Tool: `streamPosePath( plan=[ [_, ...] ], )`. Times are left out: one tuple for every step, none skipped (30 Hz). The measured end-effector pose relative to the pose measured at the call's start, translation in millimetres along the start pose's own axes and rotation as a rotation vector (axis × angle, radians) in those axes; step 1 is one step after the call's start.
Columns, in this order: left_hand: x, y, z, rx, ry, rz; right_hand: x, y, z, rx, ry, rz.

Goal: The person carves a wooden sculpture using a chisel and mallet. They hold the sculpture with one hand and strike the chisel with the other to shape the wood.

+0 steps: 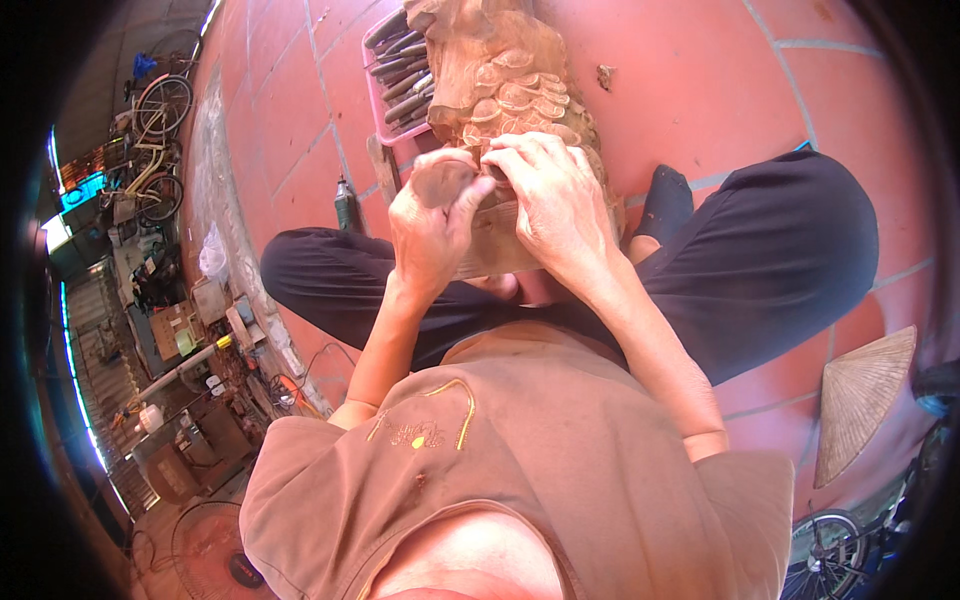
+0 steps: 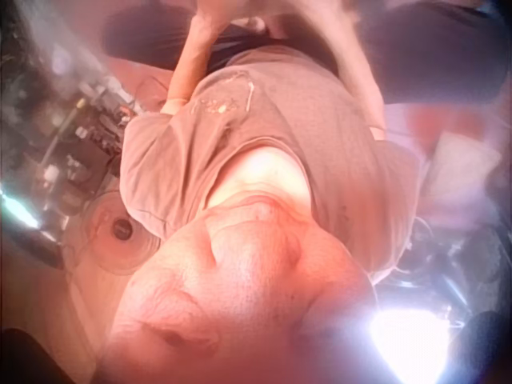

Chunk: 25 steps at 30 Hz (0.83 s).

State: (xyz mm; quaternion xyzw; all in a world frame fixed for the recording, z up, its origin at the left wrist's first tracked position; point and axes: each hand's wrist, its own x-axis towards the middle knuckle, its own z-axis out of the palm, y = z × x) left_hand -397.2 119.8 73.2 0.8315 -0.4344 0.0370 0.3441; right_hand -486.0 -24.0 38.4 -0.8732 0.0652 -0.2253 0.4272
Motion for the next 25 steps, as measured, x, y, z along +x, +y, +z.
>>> streamPosePath(
  plan=[
    [0, 2, -3, -0.026, -0.032, -0.051, 0, -1, -1, 0.002, -0.01, 0.014],
    [1, 3, -6, -0.052, -0.065, -0.102, 1, -3, -3, 0.004, -0.02, 0.027],
    [2, -2, -8, -0.098, -0.058, -0.124, 0, -4, -4, 0.01, -0.031, 0.041],
    [4, -9, -10, -0.145, -0.051, -0.145, 1, -4, -3, 0.007, -0.019, 0.031],
    [6, -14, -11, -0.191, -0.044, -0.166, 1, -3, -2, 0.004, -0.008, 0.022],
    [7, -15, -8, -0.192, 0.0, -0.144, 0, -3, 0, -0.001, -0.001, 0.014],
    [7, -14, -4, -0.193, 0.046, -0.122, 0, -3, 0, 0.002, -0.006, 0.017],
    [6, -14, -1, -0.193, 0.092, -0.1, 0, -4, 0, 0.006, -0.011, 0.019],
    [8, -8, -4, -0.18, 0.069, -0.067, 1, -4, -1, 0.008, -0.014, 0.021],
    [7, -7, -6, -0.164, 0.043, -0.044, 2, -3, -1, 0.006, -0.014, 0.022],
    [6, -8, -10, -0.148, 0.016, -0.022, 2, -3, -1, 0.005, -0.015, 0.023],
    [6, -9, -14, -0.132, -0.012, 0.002, 2, -3, -1, 0.003, -0.014, 0.025],
    [5, -6, -23, -0.141, -0.054, -0.209, 2, -3, -2, -0.007, -0.031, 0.033],
    [6, -7, -28, -0.344, 0.029, -0.425, 3, -5, -4, -0.018, -0.049, 0.042],
    [7, -13, -33, -0.448, 0.135, -0.412, 3, -6, -5, -0.03, -0.072, 0.052],
    [9, -21, -36, -0.551, 0.242, -0.398, 3, -7, -4, -0.085, -0.083, 0.023],
    [8, -26, -39, -0.538, 0.265, -0.406, 3, -9, -2, -0.14, -0.094, -0.006],
    [6, -32, -43, -0.522, 0.292, -0.413, 5, -10, 2, -0.194, -0.105, -0.041],
    [4, -35, -44, -0.507, 0.318, -0.42, 6, -14, 6, -0.253, -0.143, -0.076],
    [2, -37, -42, -0.542, 0.329, -0.428, 7, -17, 10, -0.314, -0.181, -0.111],
    [0, -38, -39, -0.578, 0.342, -0.436, 7, -21, 15, -0.375, -0.221, -0.148],
    [-3, -39, -36, -0.615, 0.355, -0.444, 5, -23, 21, -0.392, -0.238, -0.139],
    [-6, -42, -33, -0.623, 0.348, -0.429, 1, -26, 27, -0.41, -0.255, -0.129],
    [-10, -46, -30, -0.624, 0.35, -0.413, -1, -28, 33, -0.422, -0.272, -0.128],
    [-15, -51, -27, -0.625, 0.35, -0.398, -2, -26, 35, -0.432, -0.302, -0.133]
  ],
)
